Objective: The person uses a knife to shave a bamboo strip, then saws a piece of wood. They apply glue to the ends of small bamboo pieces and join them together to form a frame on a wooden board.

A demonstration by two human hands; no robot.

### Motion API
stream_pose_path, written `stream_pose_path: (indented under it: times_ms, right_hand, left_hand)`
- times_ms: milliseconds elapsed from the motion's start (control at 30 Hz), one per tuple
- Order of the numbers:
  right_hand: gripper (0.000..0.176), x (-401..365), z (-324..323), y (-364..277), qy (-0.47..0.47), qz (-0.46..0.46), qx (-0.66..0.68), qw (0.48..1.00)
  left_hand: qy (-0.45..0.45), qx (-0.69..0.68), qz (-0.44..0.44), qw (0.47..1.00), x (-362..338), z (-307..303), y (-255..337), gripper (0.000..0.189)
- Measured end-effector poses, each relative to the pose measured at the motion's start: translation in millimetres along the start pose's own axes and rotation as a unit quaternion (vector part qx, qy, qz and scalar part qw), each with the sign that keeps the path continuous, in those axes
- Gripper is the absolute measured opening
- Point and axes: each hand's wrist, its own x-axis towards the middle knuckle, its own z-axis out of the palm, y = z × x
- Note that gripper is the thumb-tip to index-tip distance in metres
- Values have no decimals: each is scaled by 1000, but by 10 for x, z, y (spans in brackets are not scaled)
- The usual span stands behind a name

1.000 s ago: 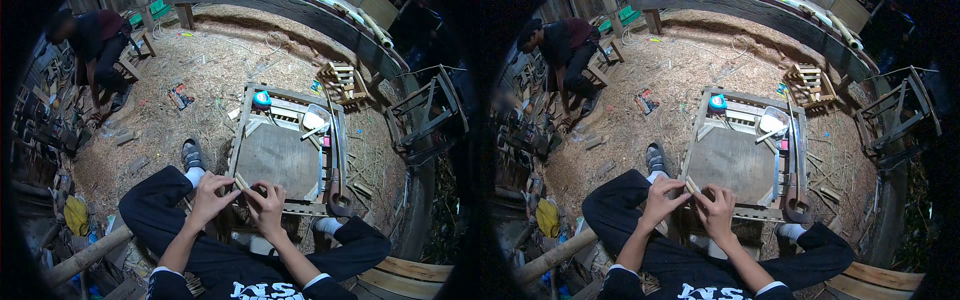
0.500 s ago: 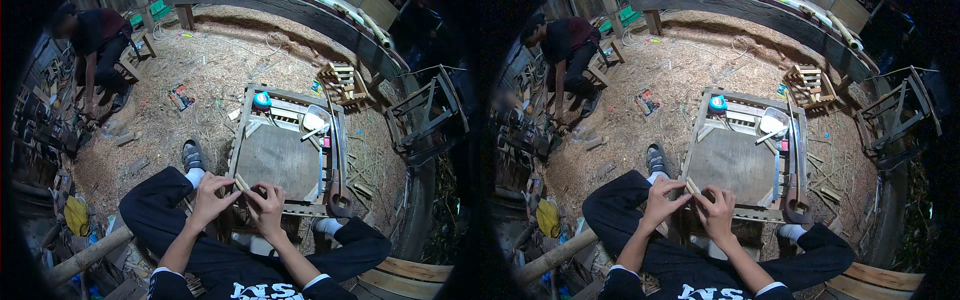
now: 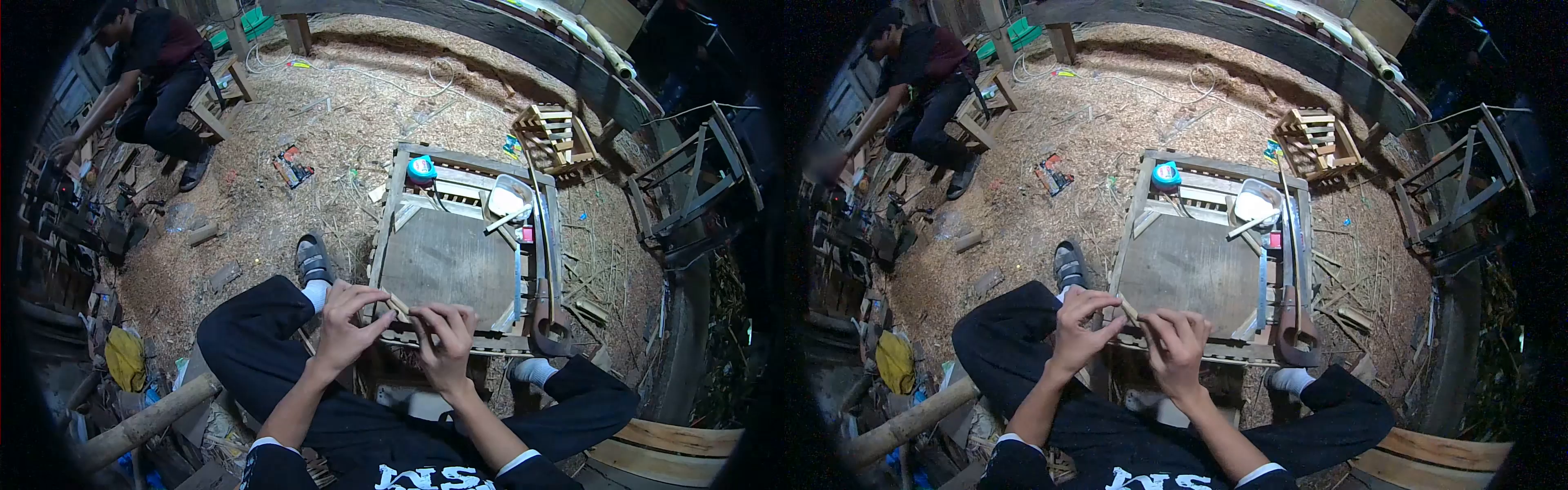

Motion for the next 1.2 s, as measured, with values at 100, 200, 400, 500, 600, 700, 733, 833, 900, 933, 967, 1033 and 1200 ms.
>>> stream_pose_path:
  times_ms: [100,200,400,500,600,700,733,833,900,933,967,1033,1200]
  right_hand:
    - [16,105,-185,15,16,43,16,999]
    - [12,195,-388,91,23,75,26,997]
    - [13,341,-740,482,-24,90,-24,995]
    - [13,442,-893,693,-62,68,-44,995]
    - [14,564,-997,986,-106,33,-50,993]
    - [13,731,-1022,1162,-144,15,-62,987]
    - [13,789,-988,1232,-142,-6,-70,987]
    - [16,969,-870,1421,-134,-35,-98,986]
    - [29,1070,-782,1546,-130,-96,-159,974]
    - [37,1132,-760,1601,-148,-110,-187,965]
    - [37,1172,-733,1630,-152,-107,-185,965]
    - [37,1238,-667,1662,-169,-102,-241,950]
    - [37,1325,-633,1640,-181,-90,-267,942]
  left_hand:
    - [-10,-1,5,1000,71,130,110,20]
    - [-18,-11,23,1000,169,311,240,15]
    - [-75,15,65,995,384,662,339,14]
    - [-110,42,65,991,502,796,355,15]
    - [-139,27,77,987,713,885,423,15]
    - [-228,78,101,965,911,957,337,15]
    - [-245,82,102,961,956,998,305,15]
    - [-240,93,117,959,1043,1093,217,16]
    - [-253,113,121,953,1055,1110,174,15]
    - [-254,121,122,952,1043,1104,183,15]
    - [-253,130,124,951,1041,1091,195,16]
    - [-258,149,130,946,1046,1053,224,18]
    - [-262,137,119,948,1071,1027,235,23]
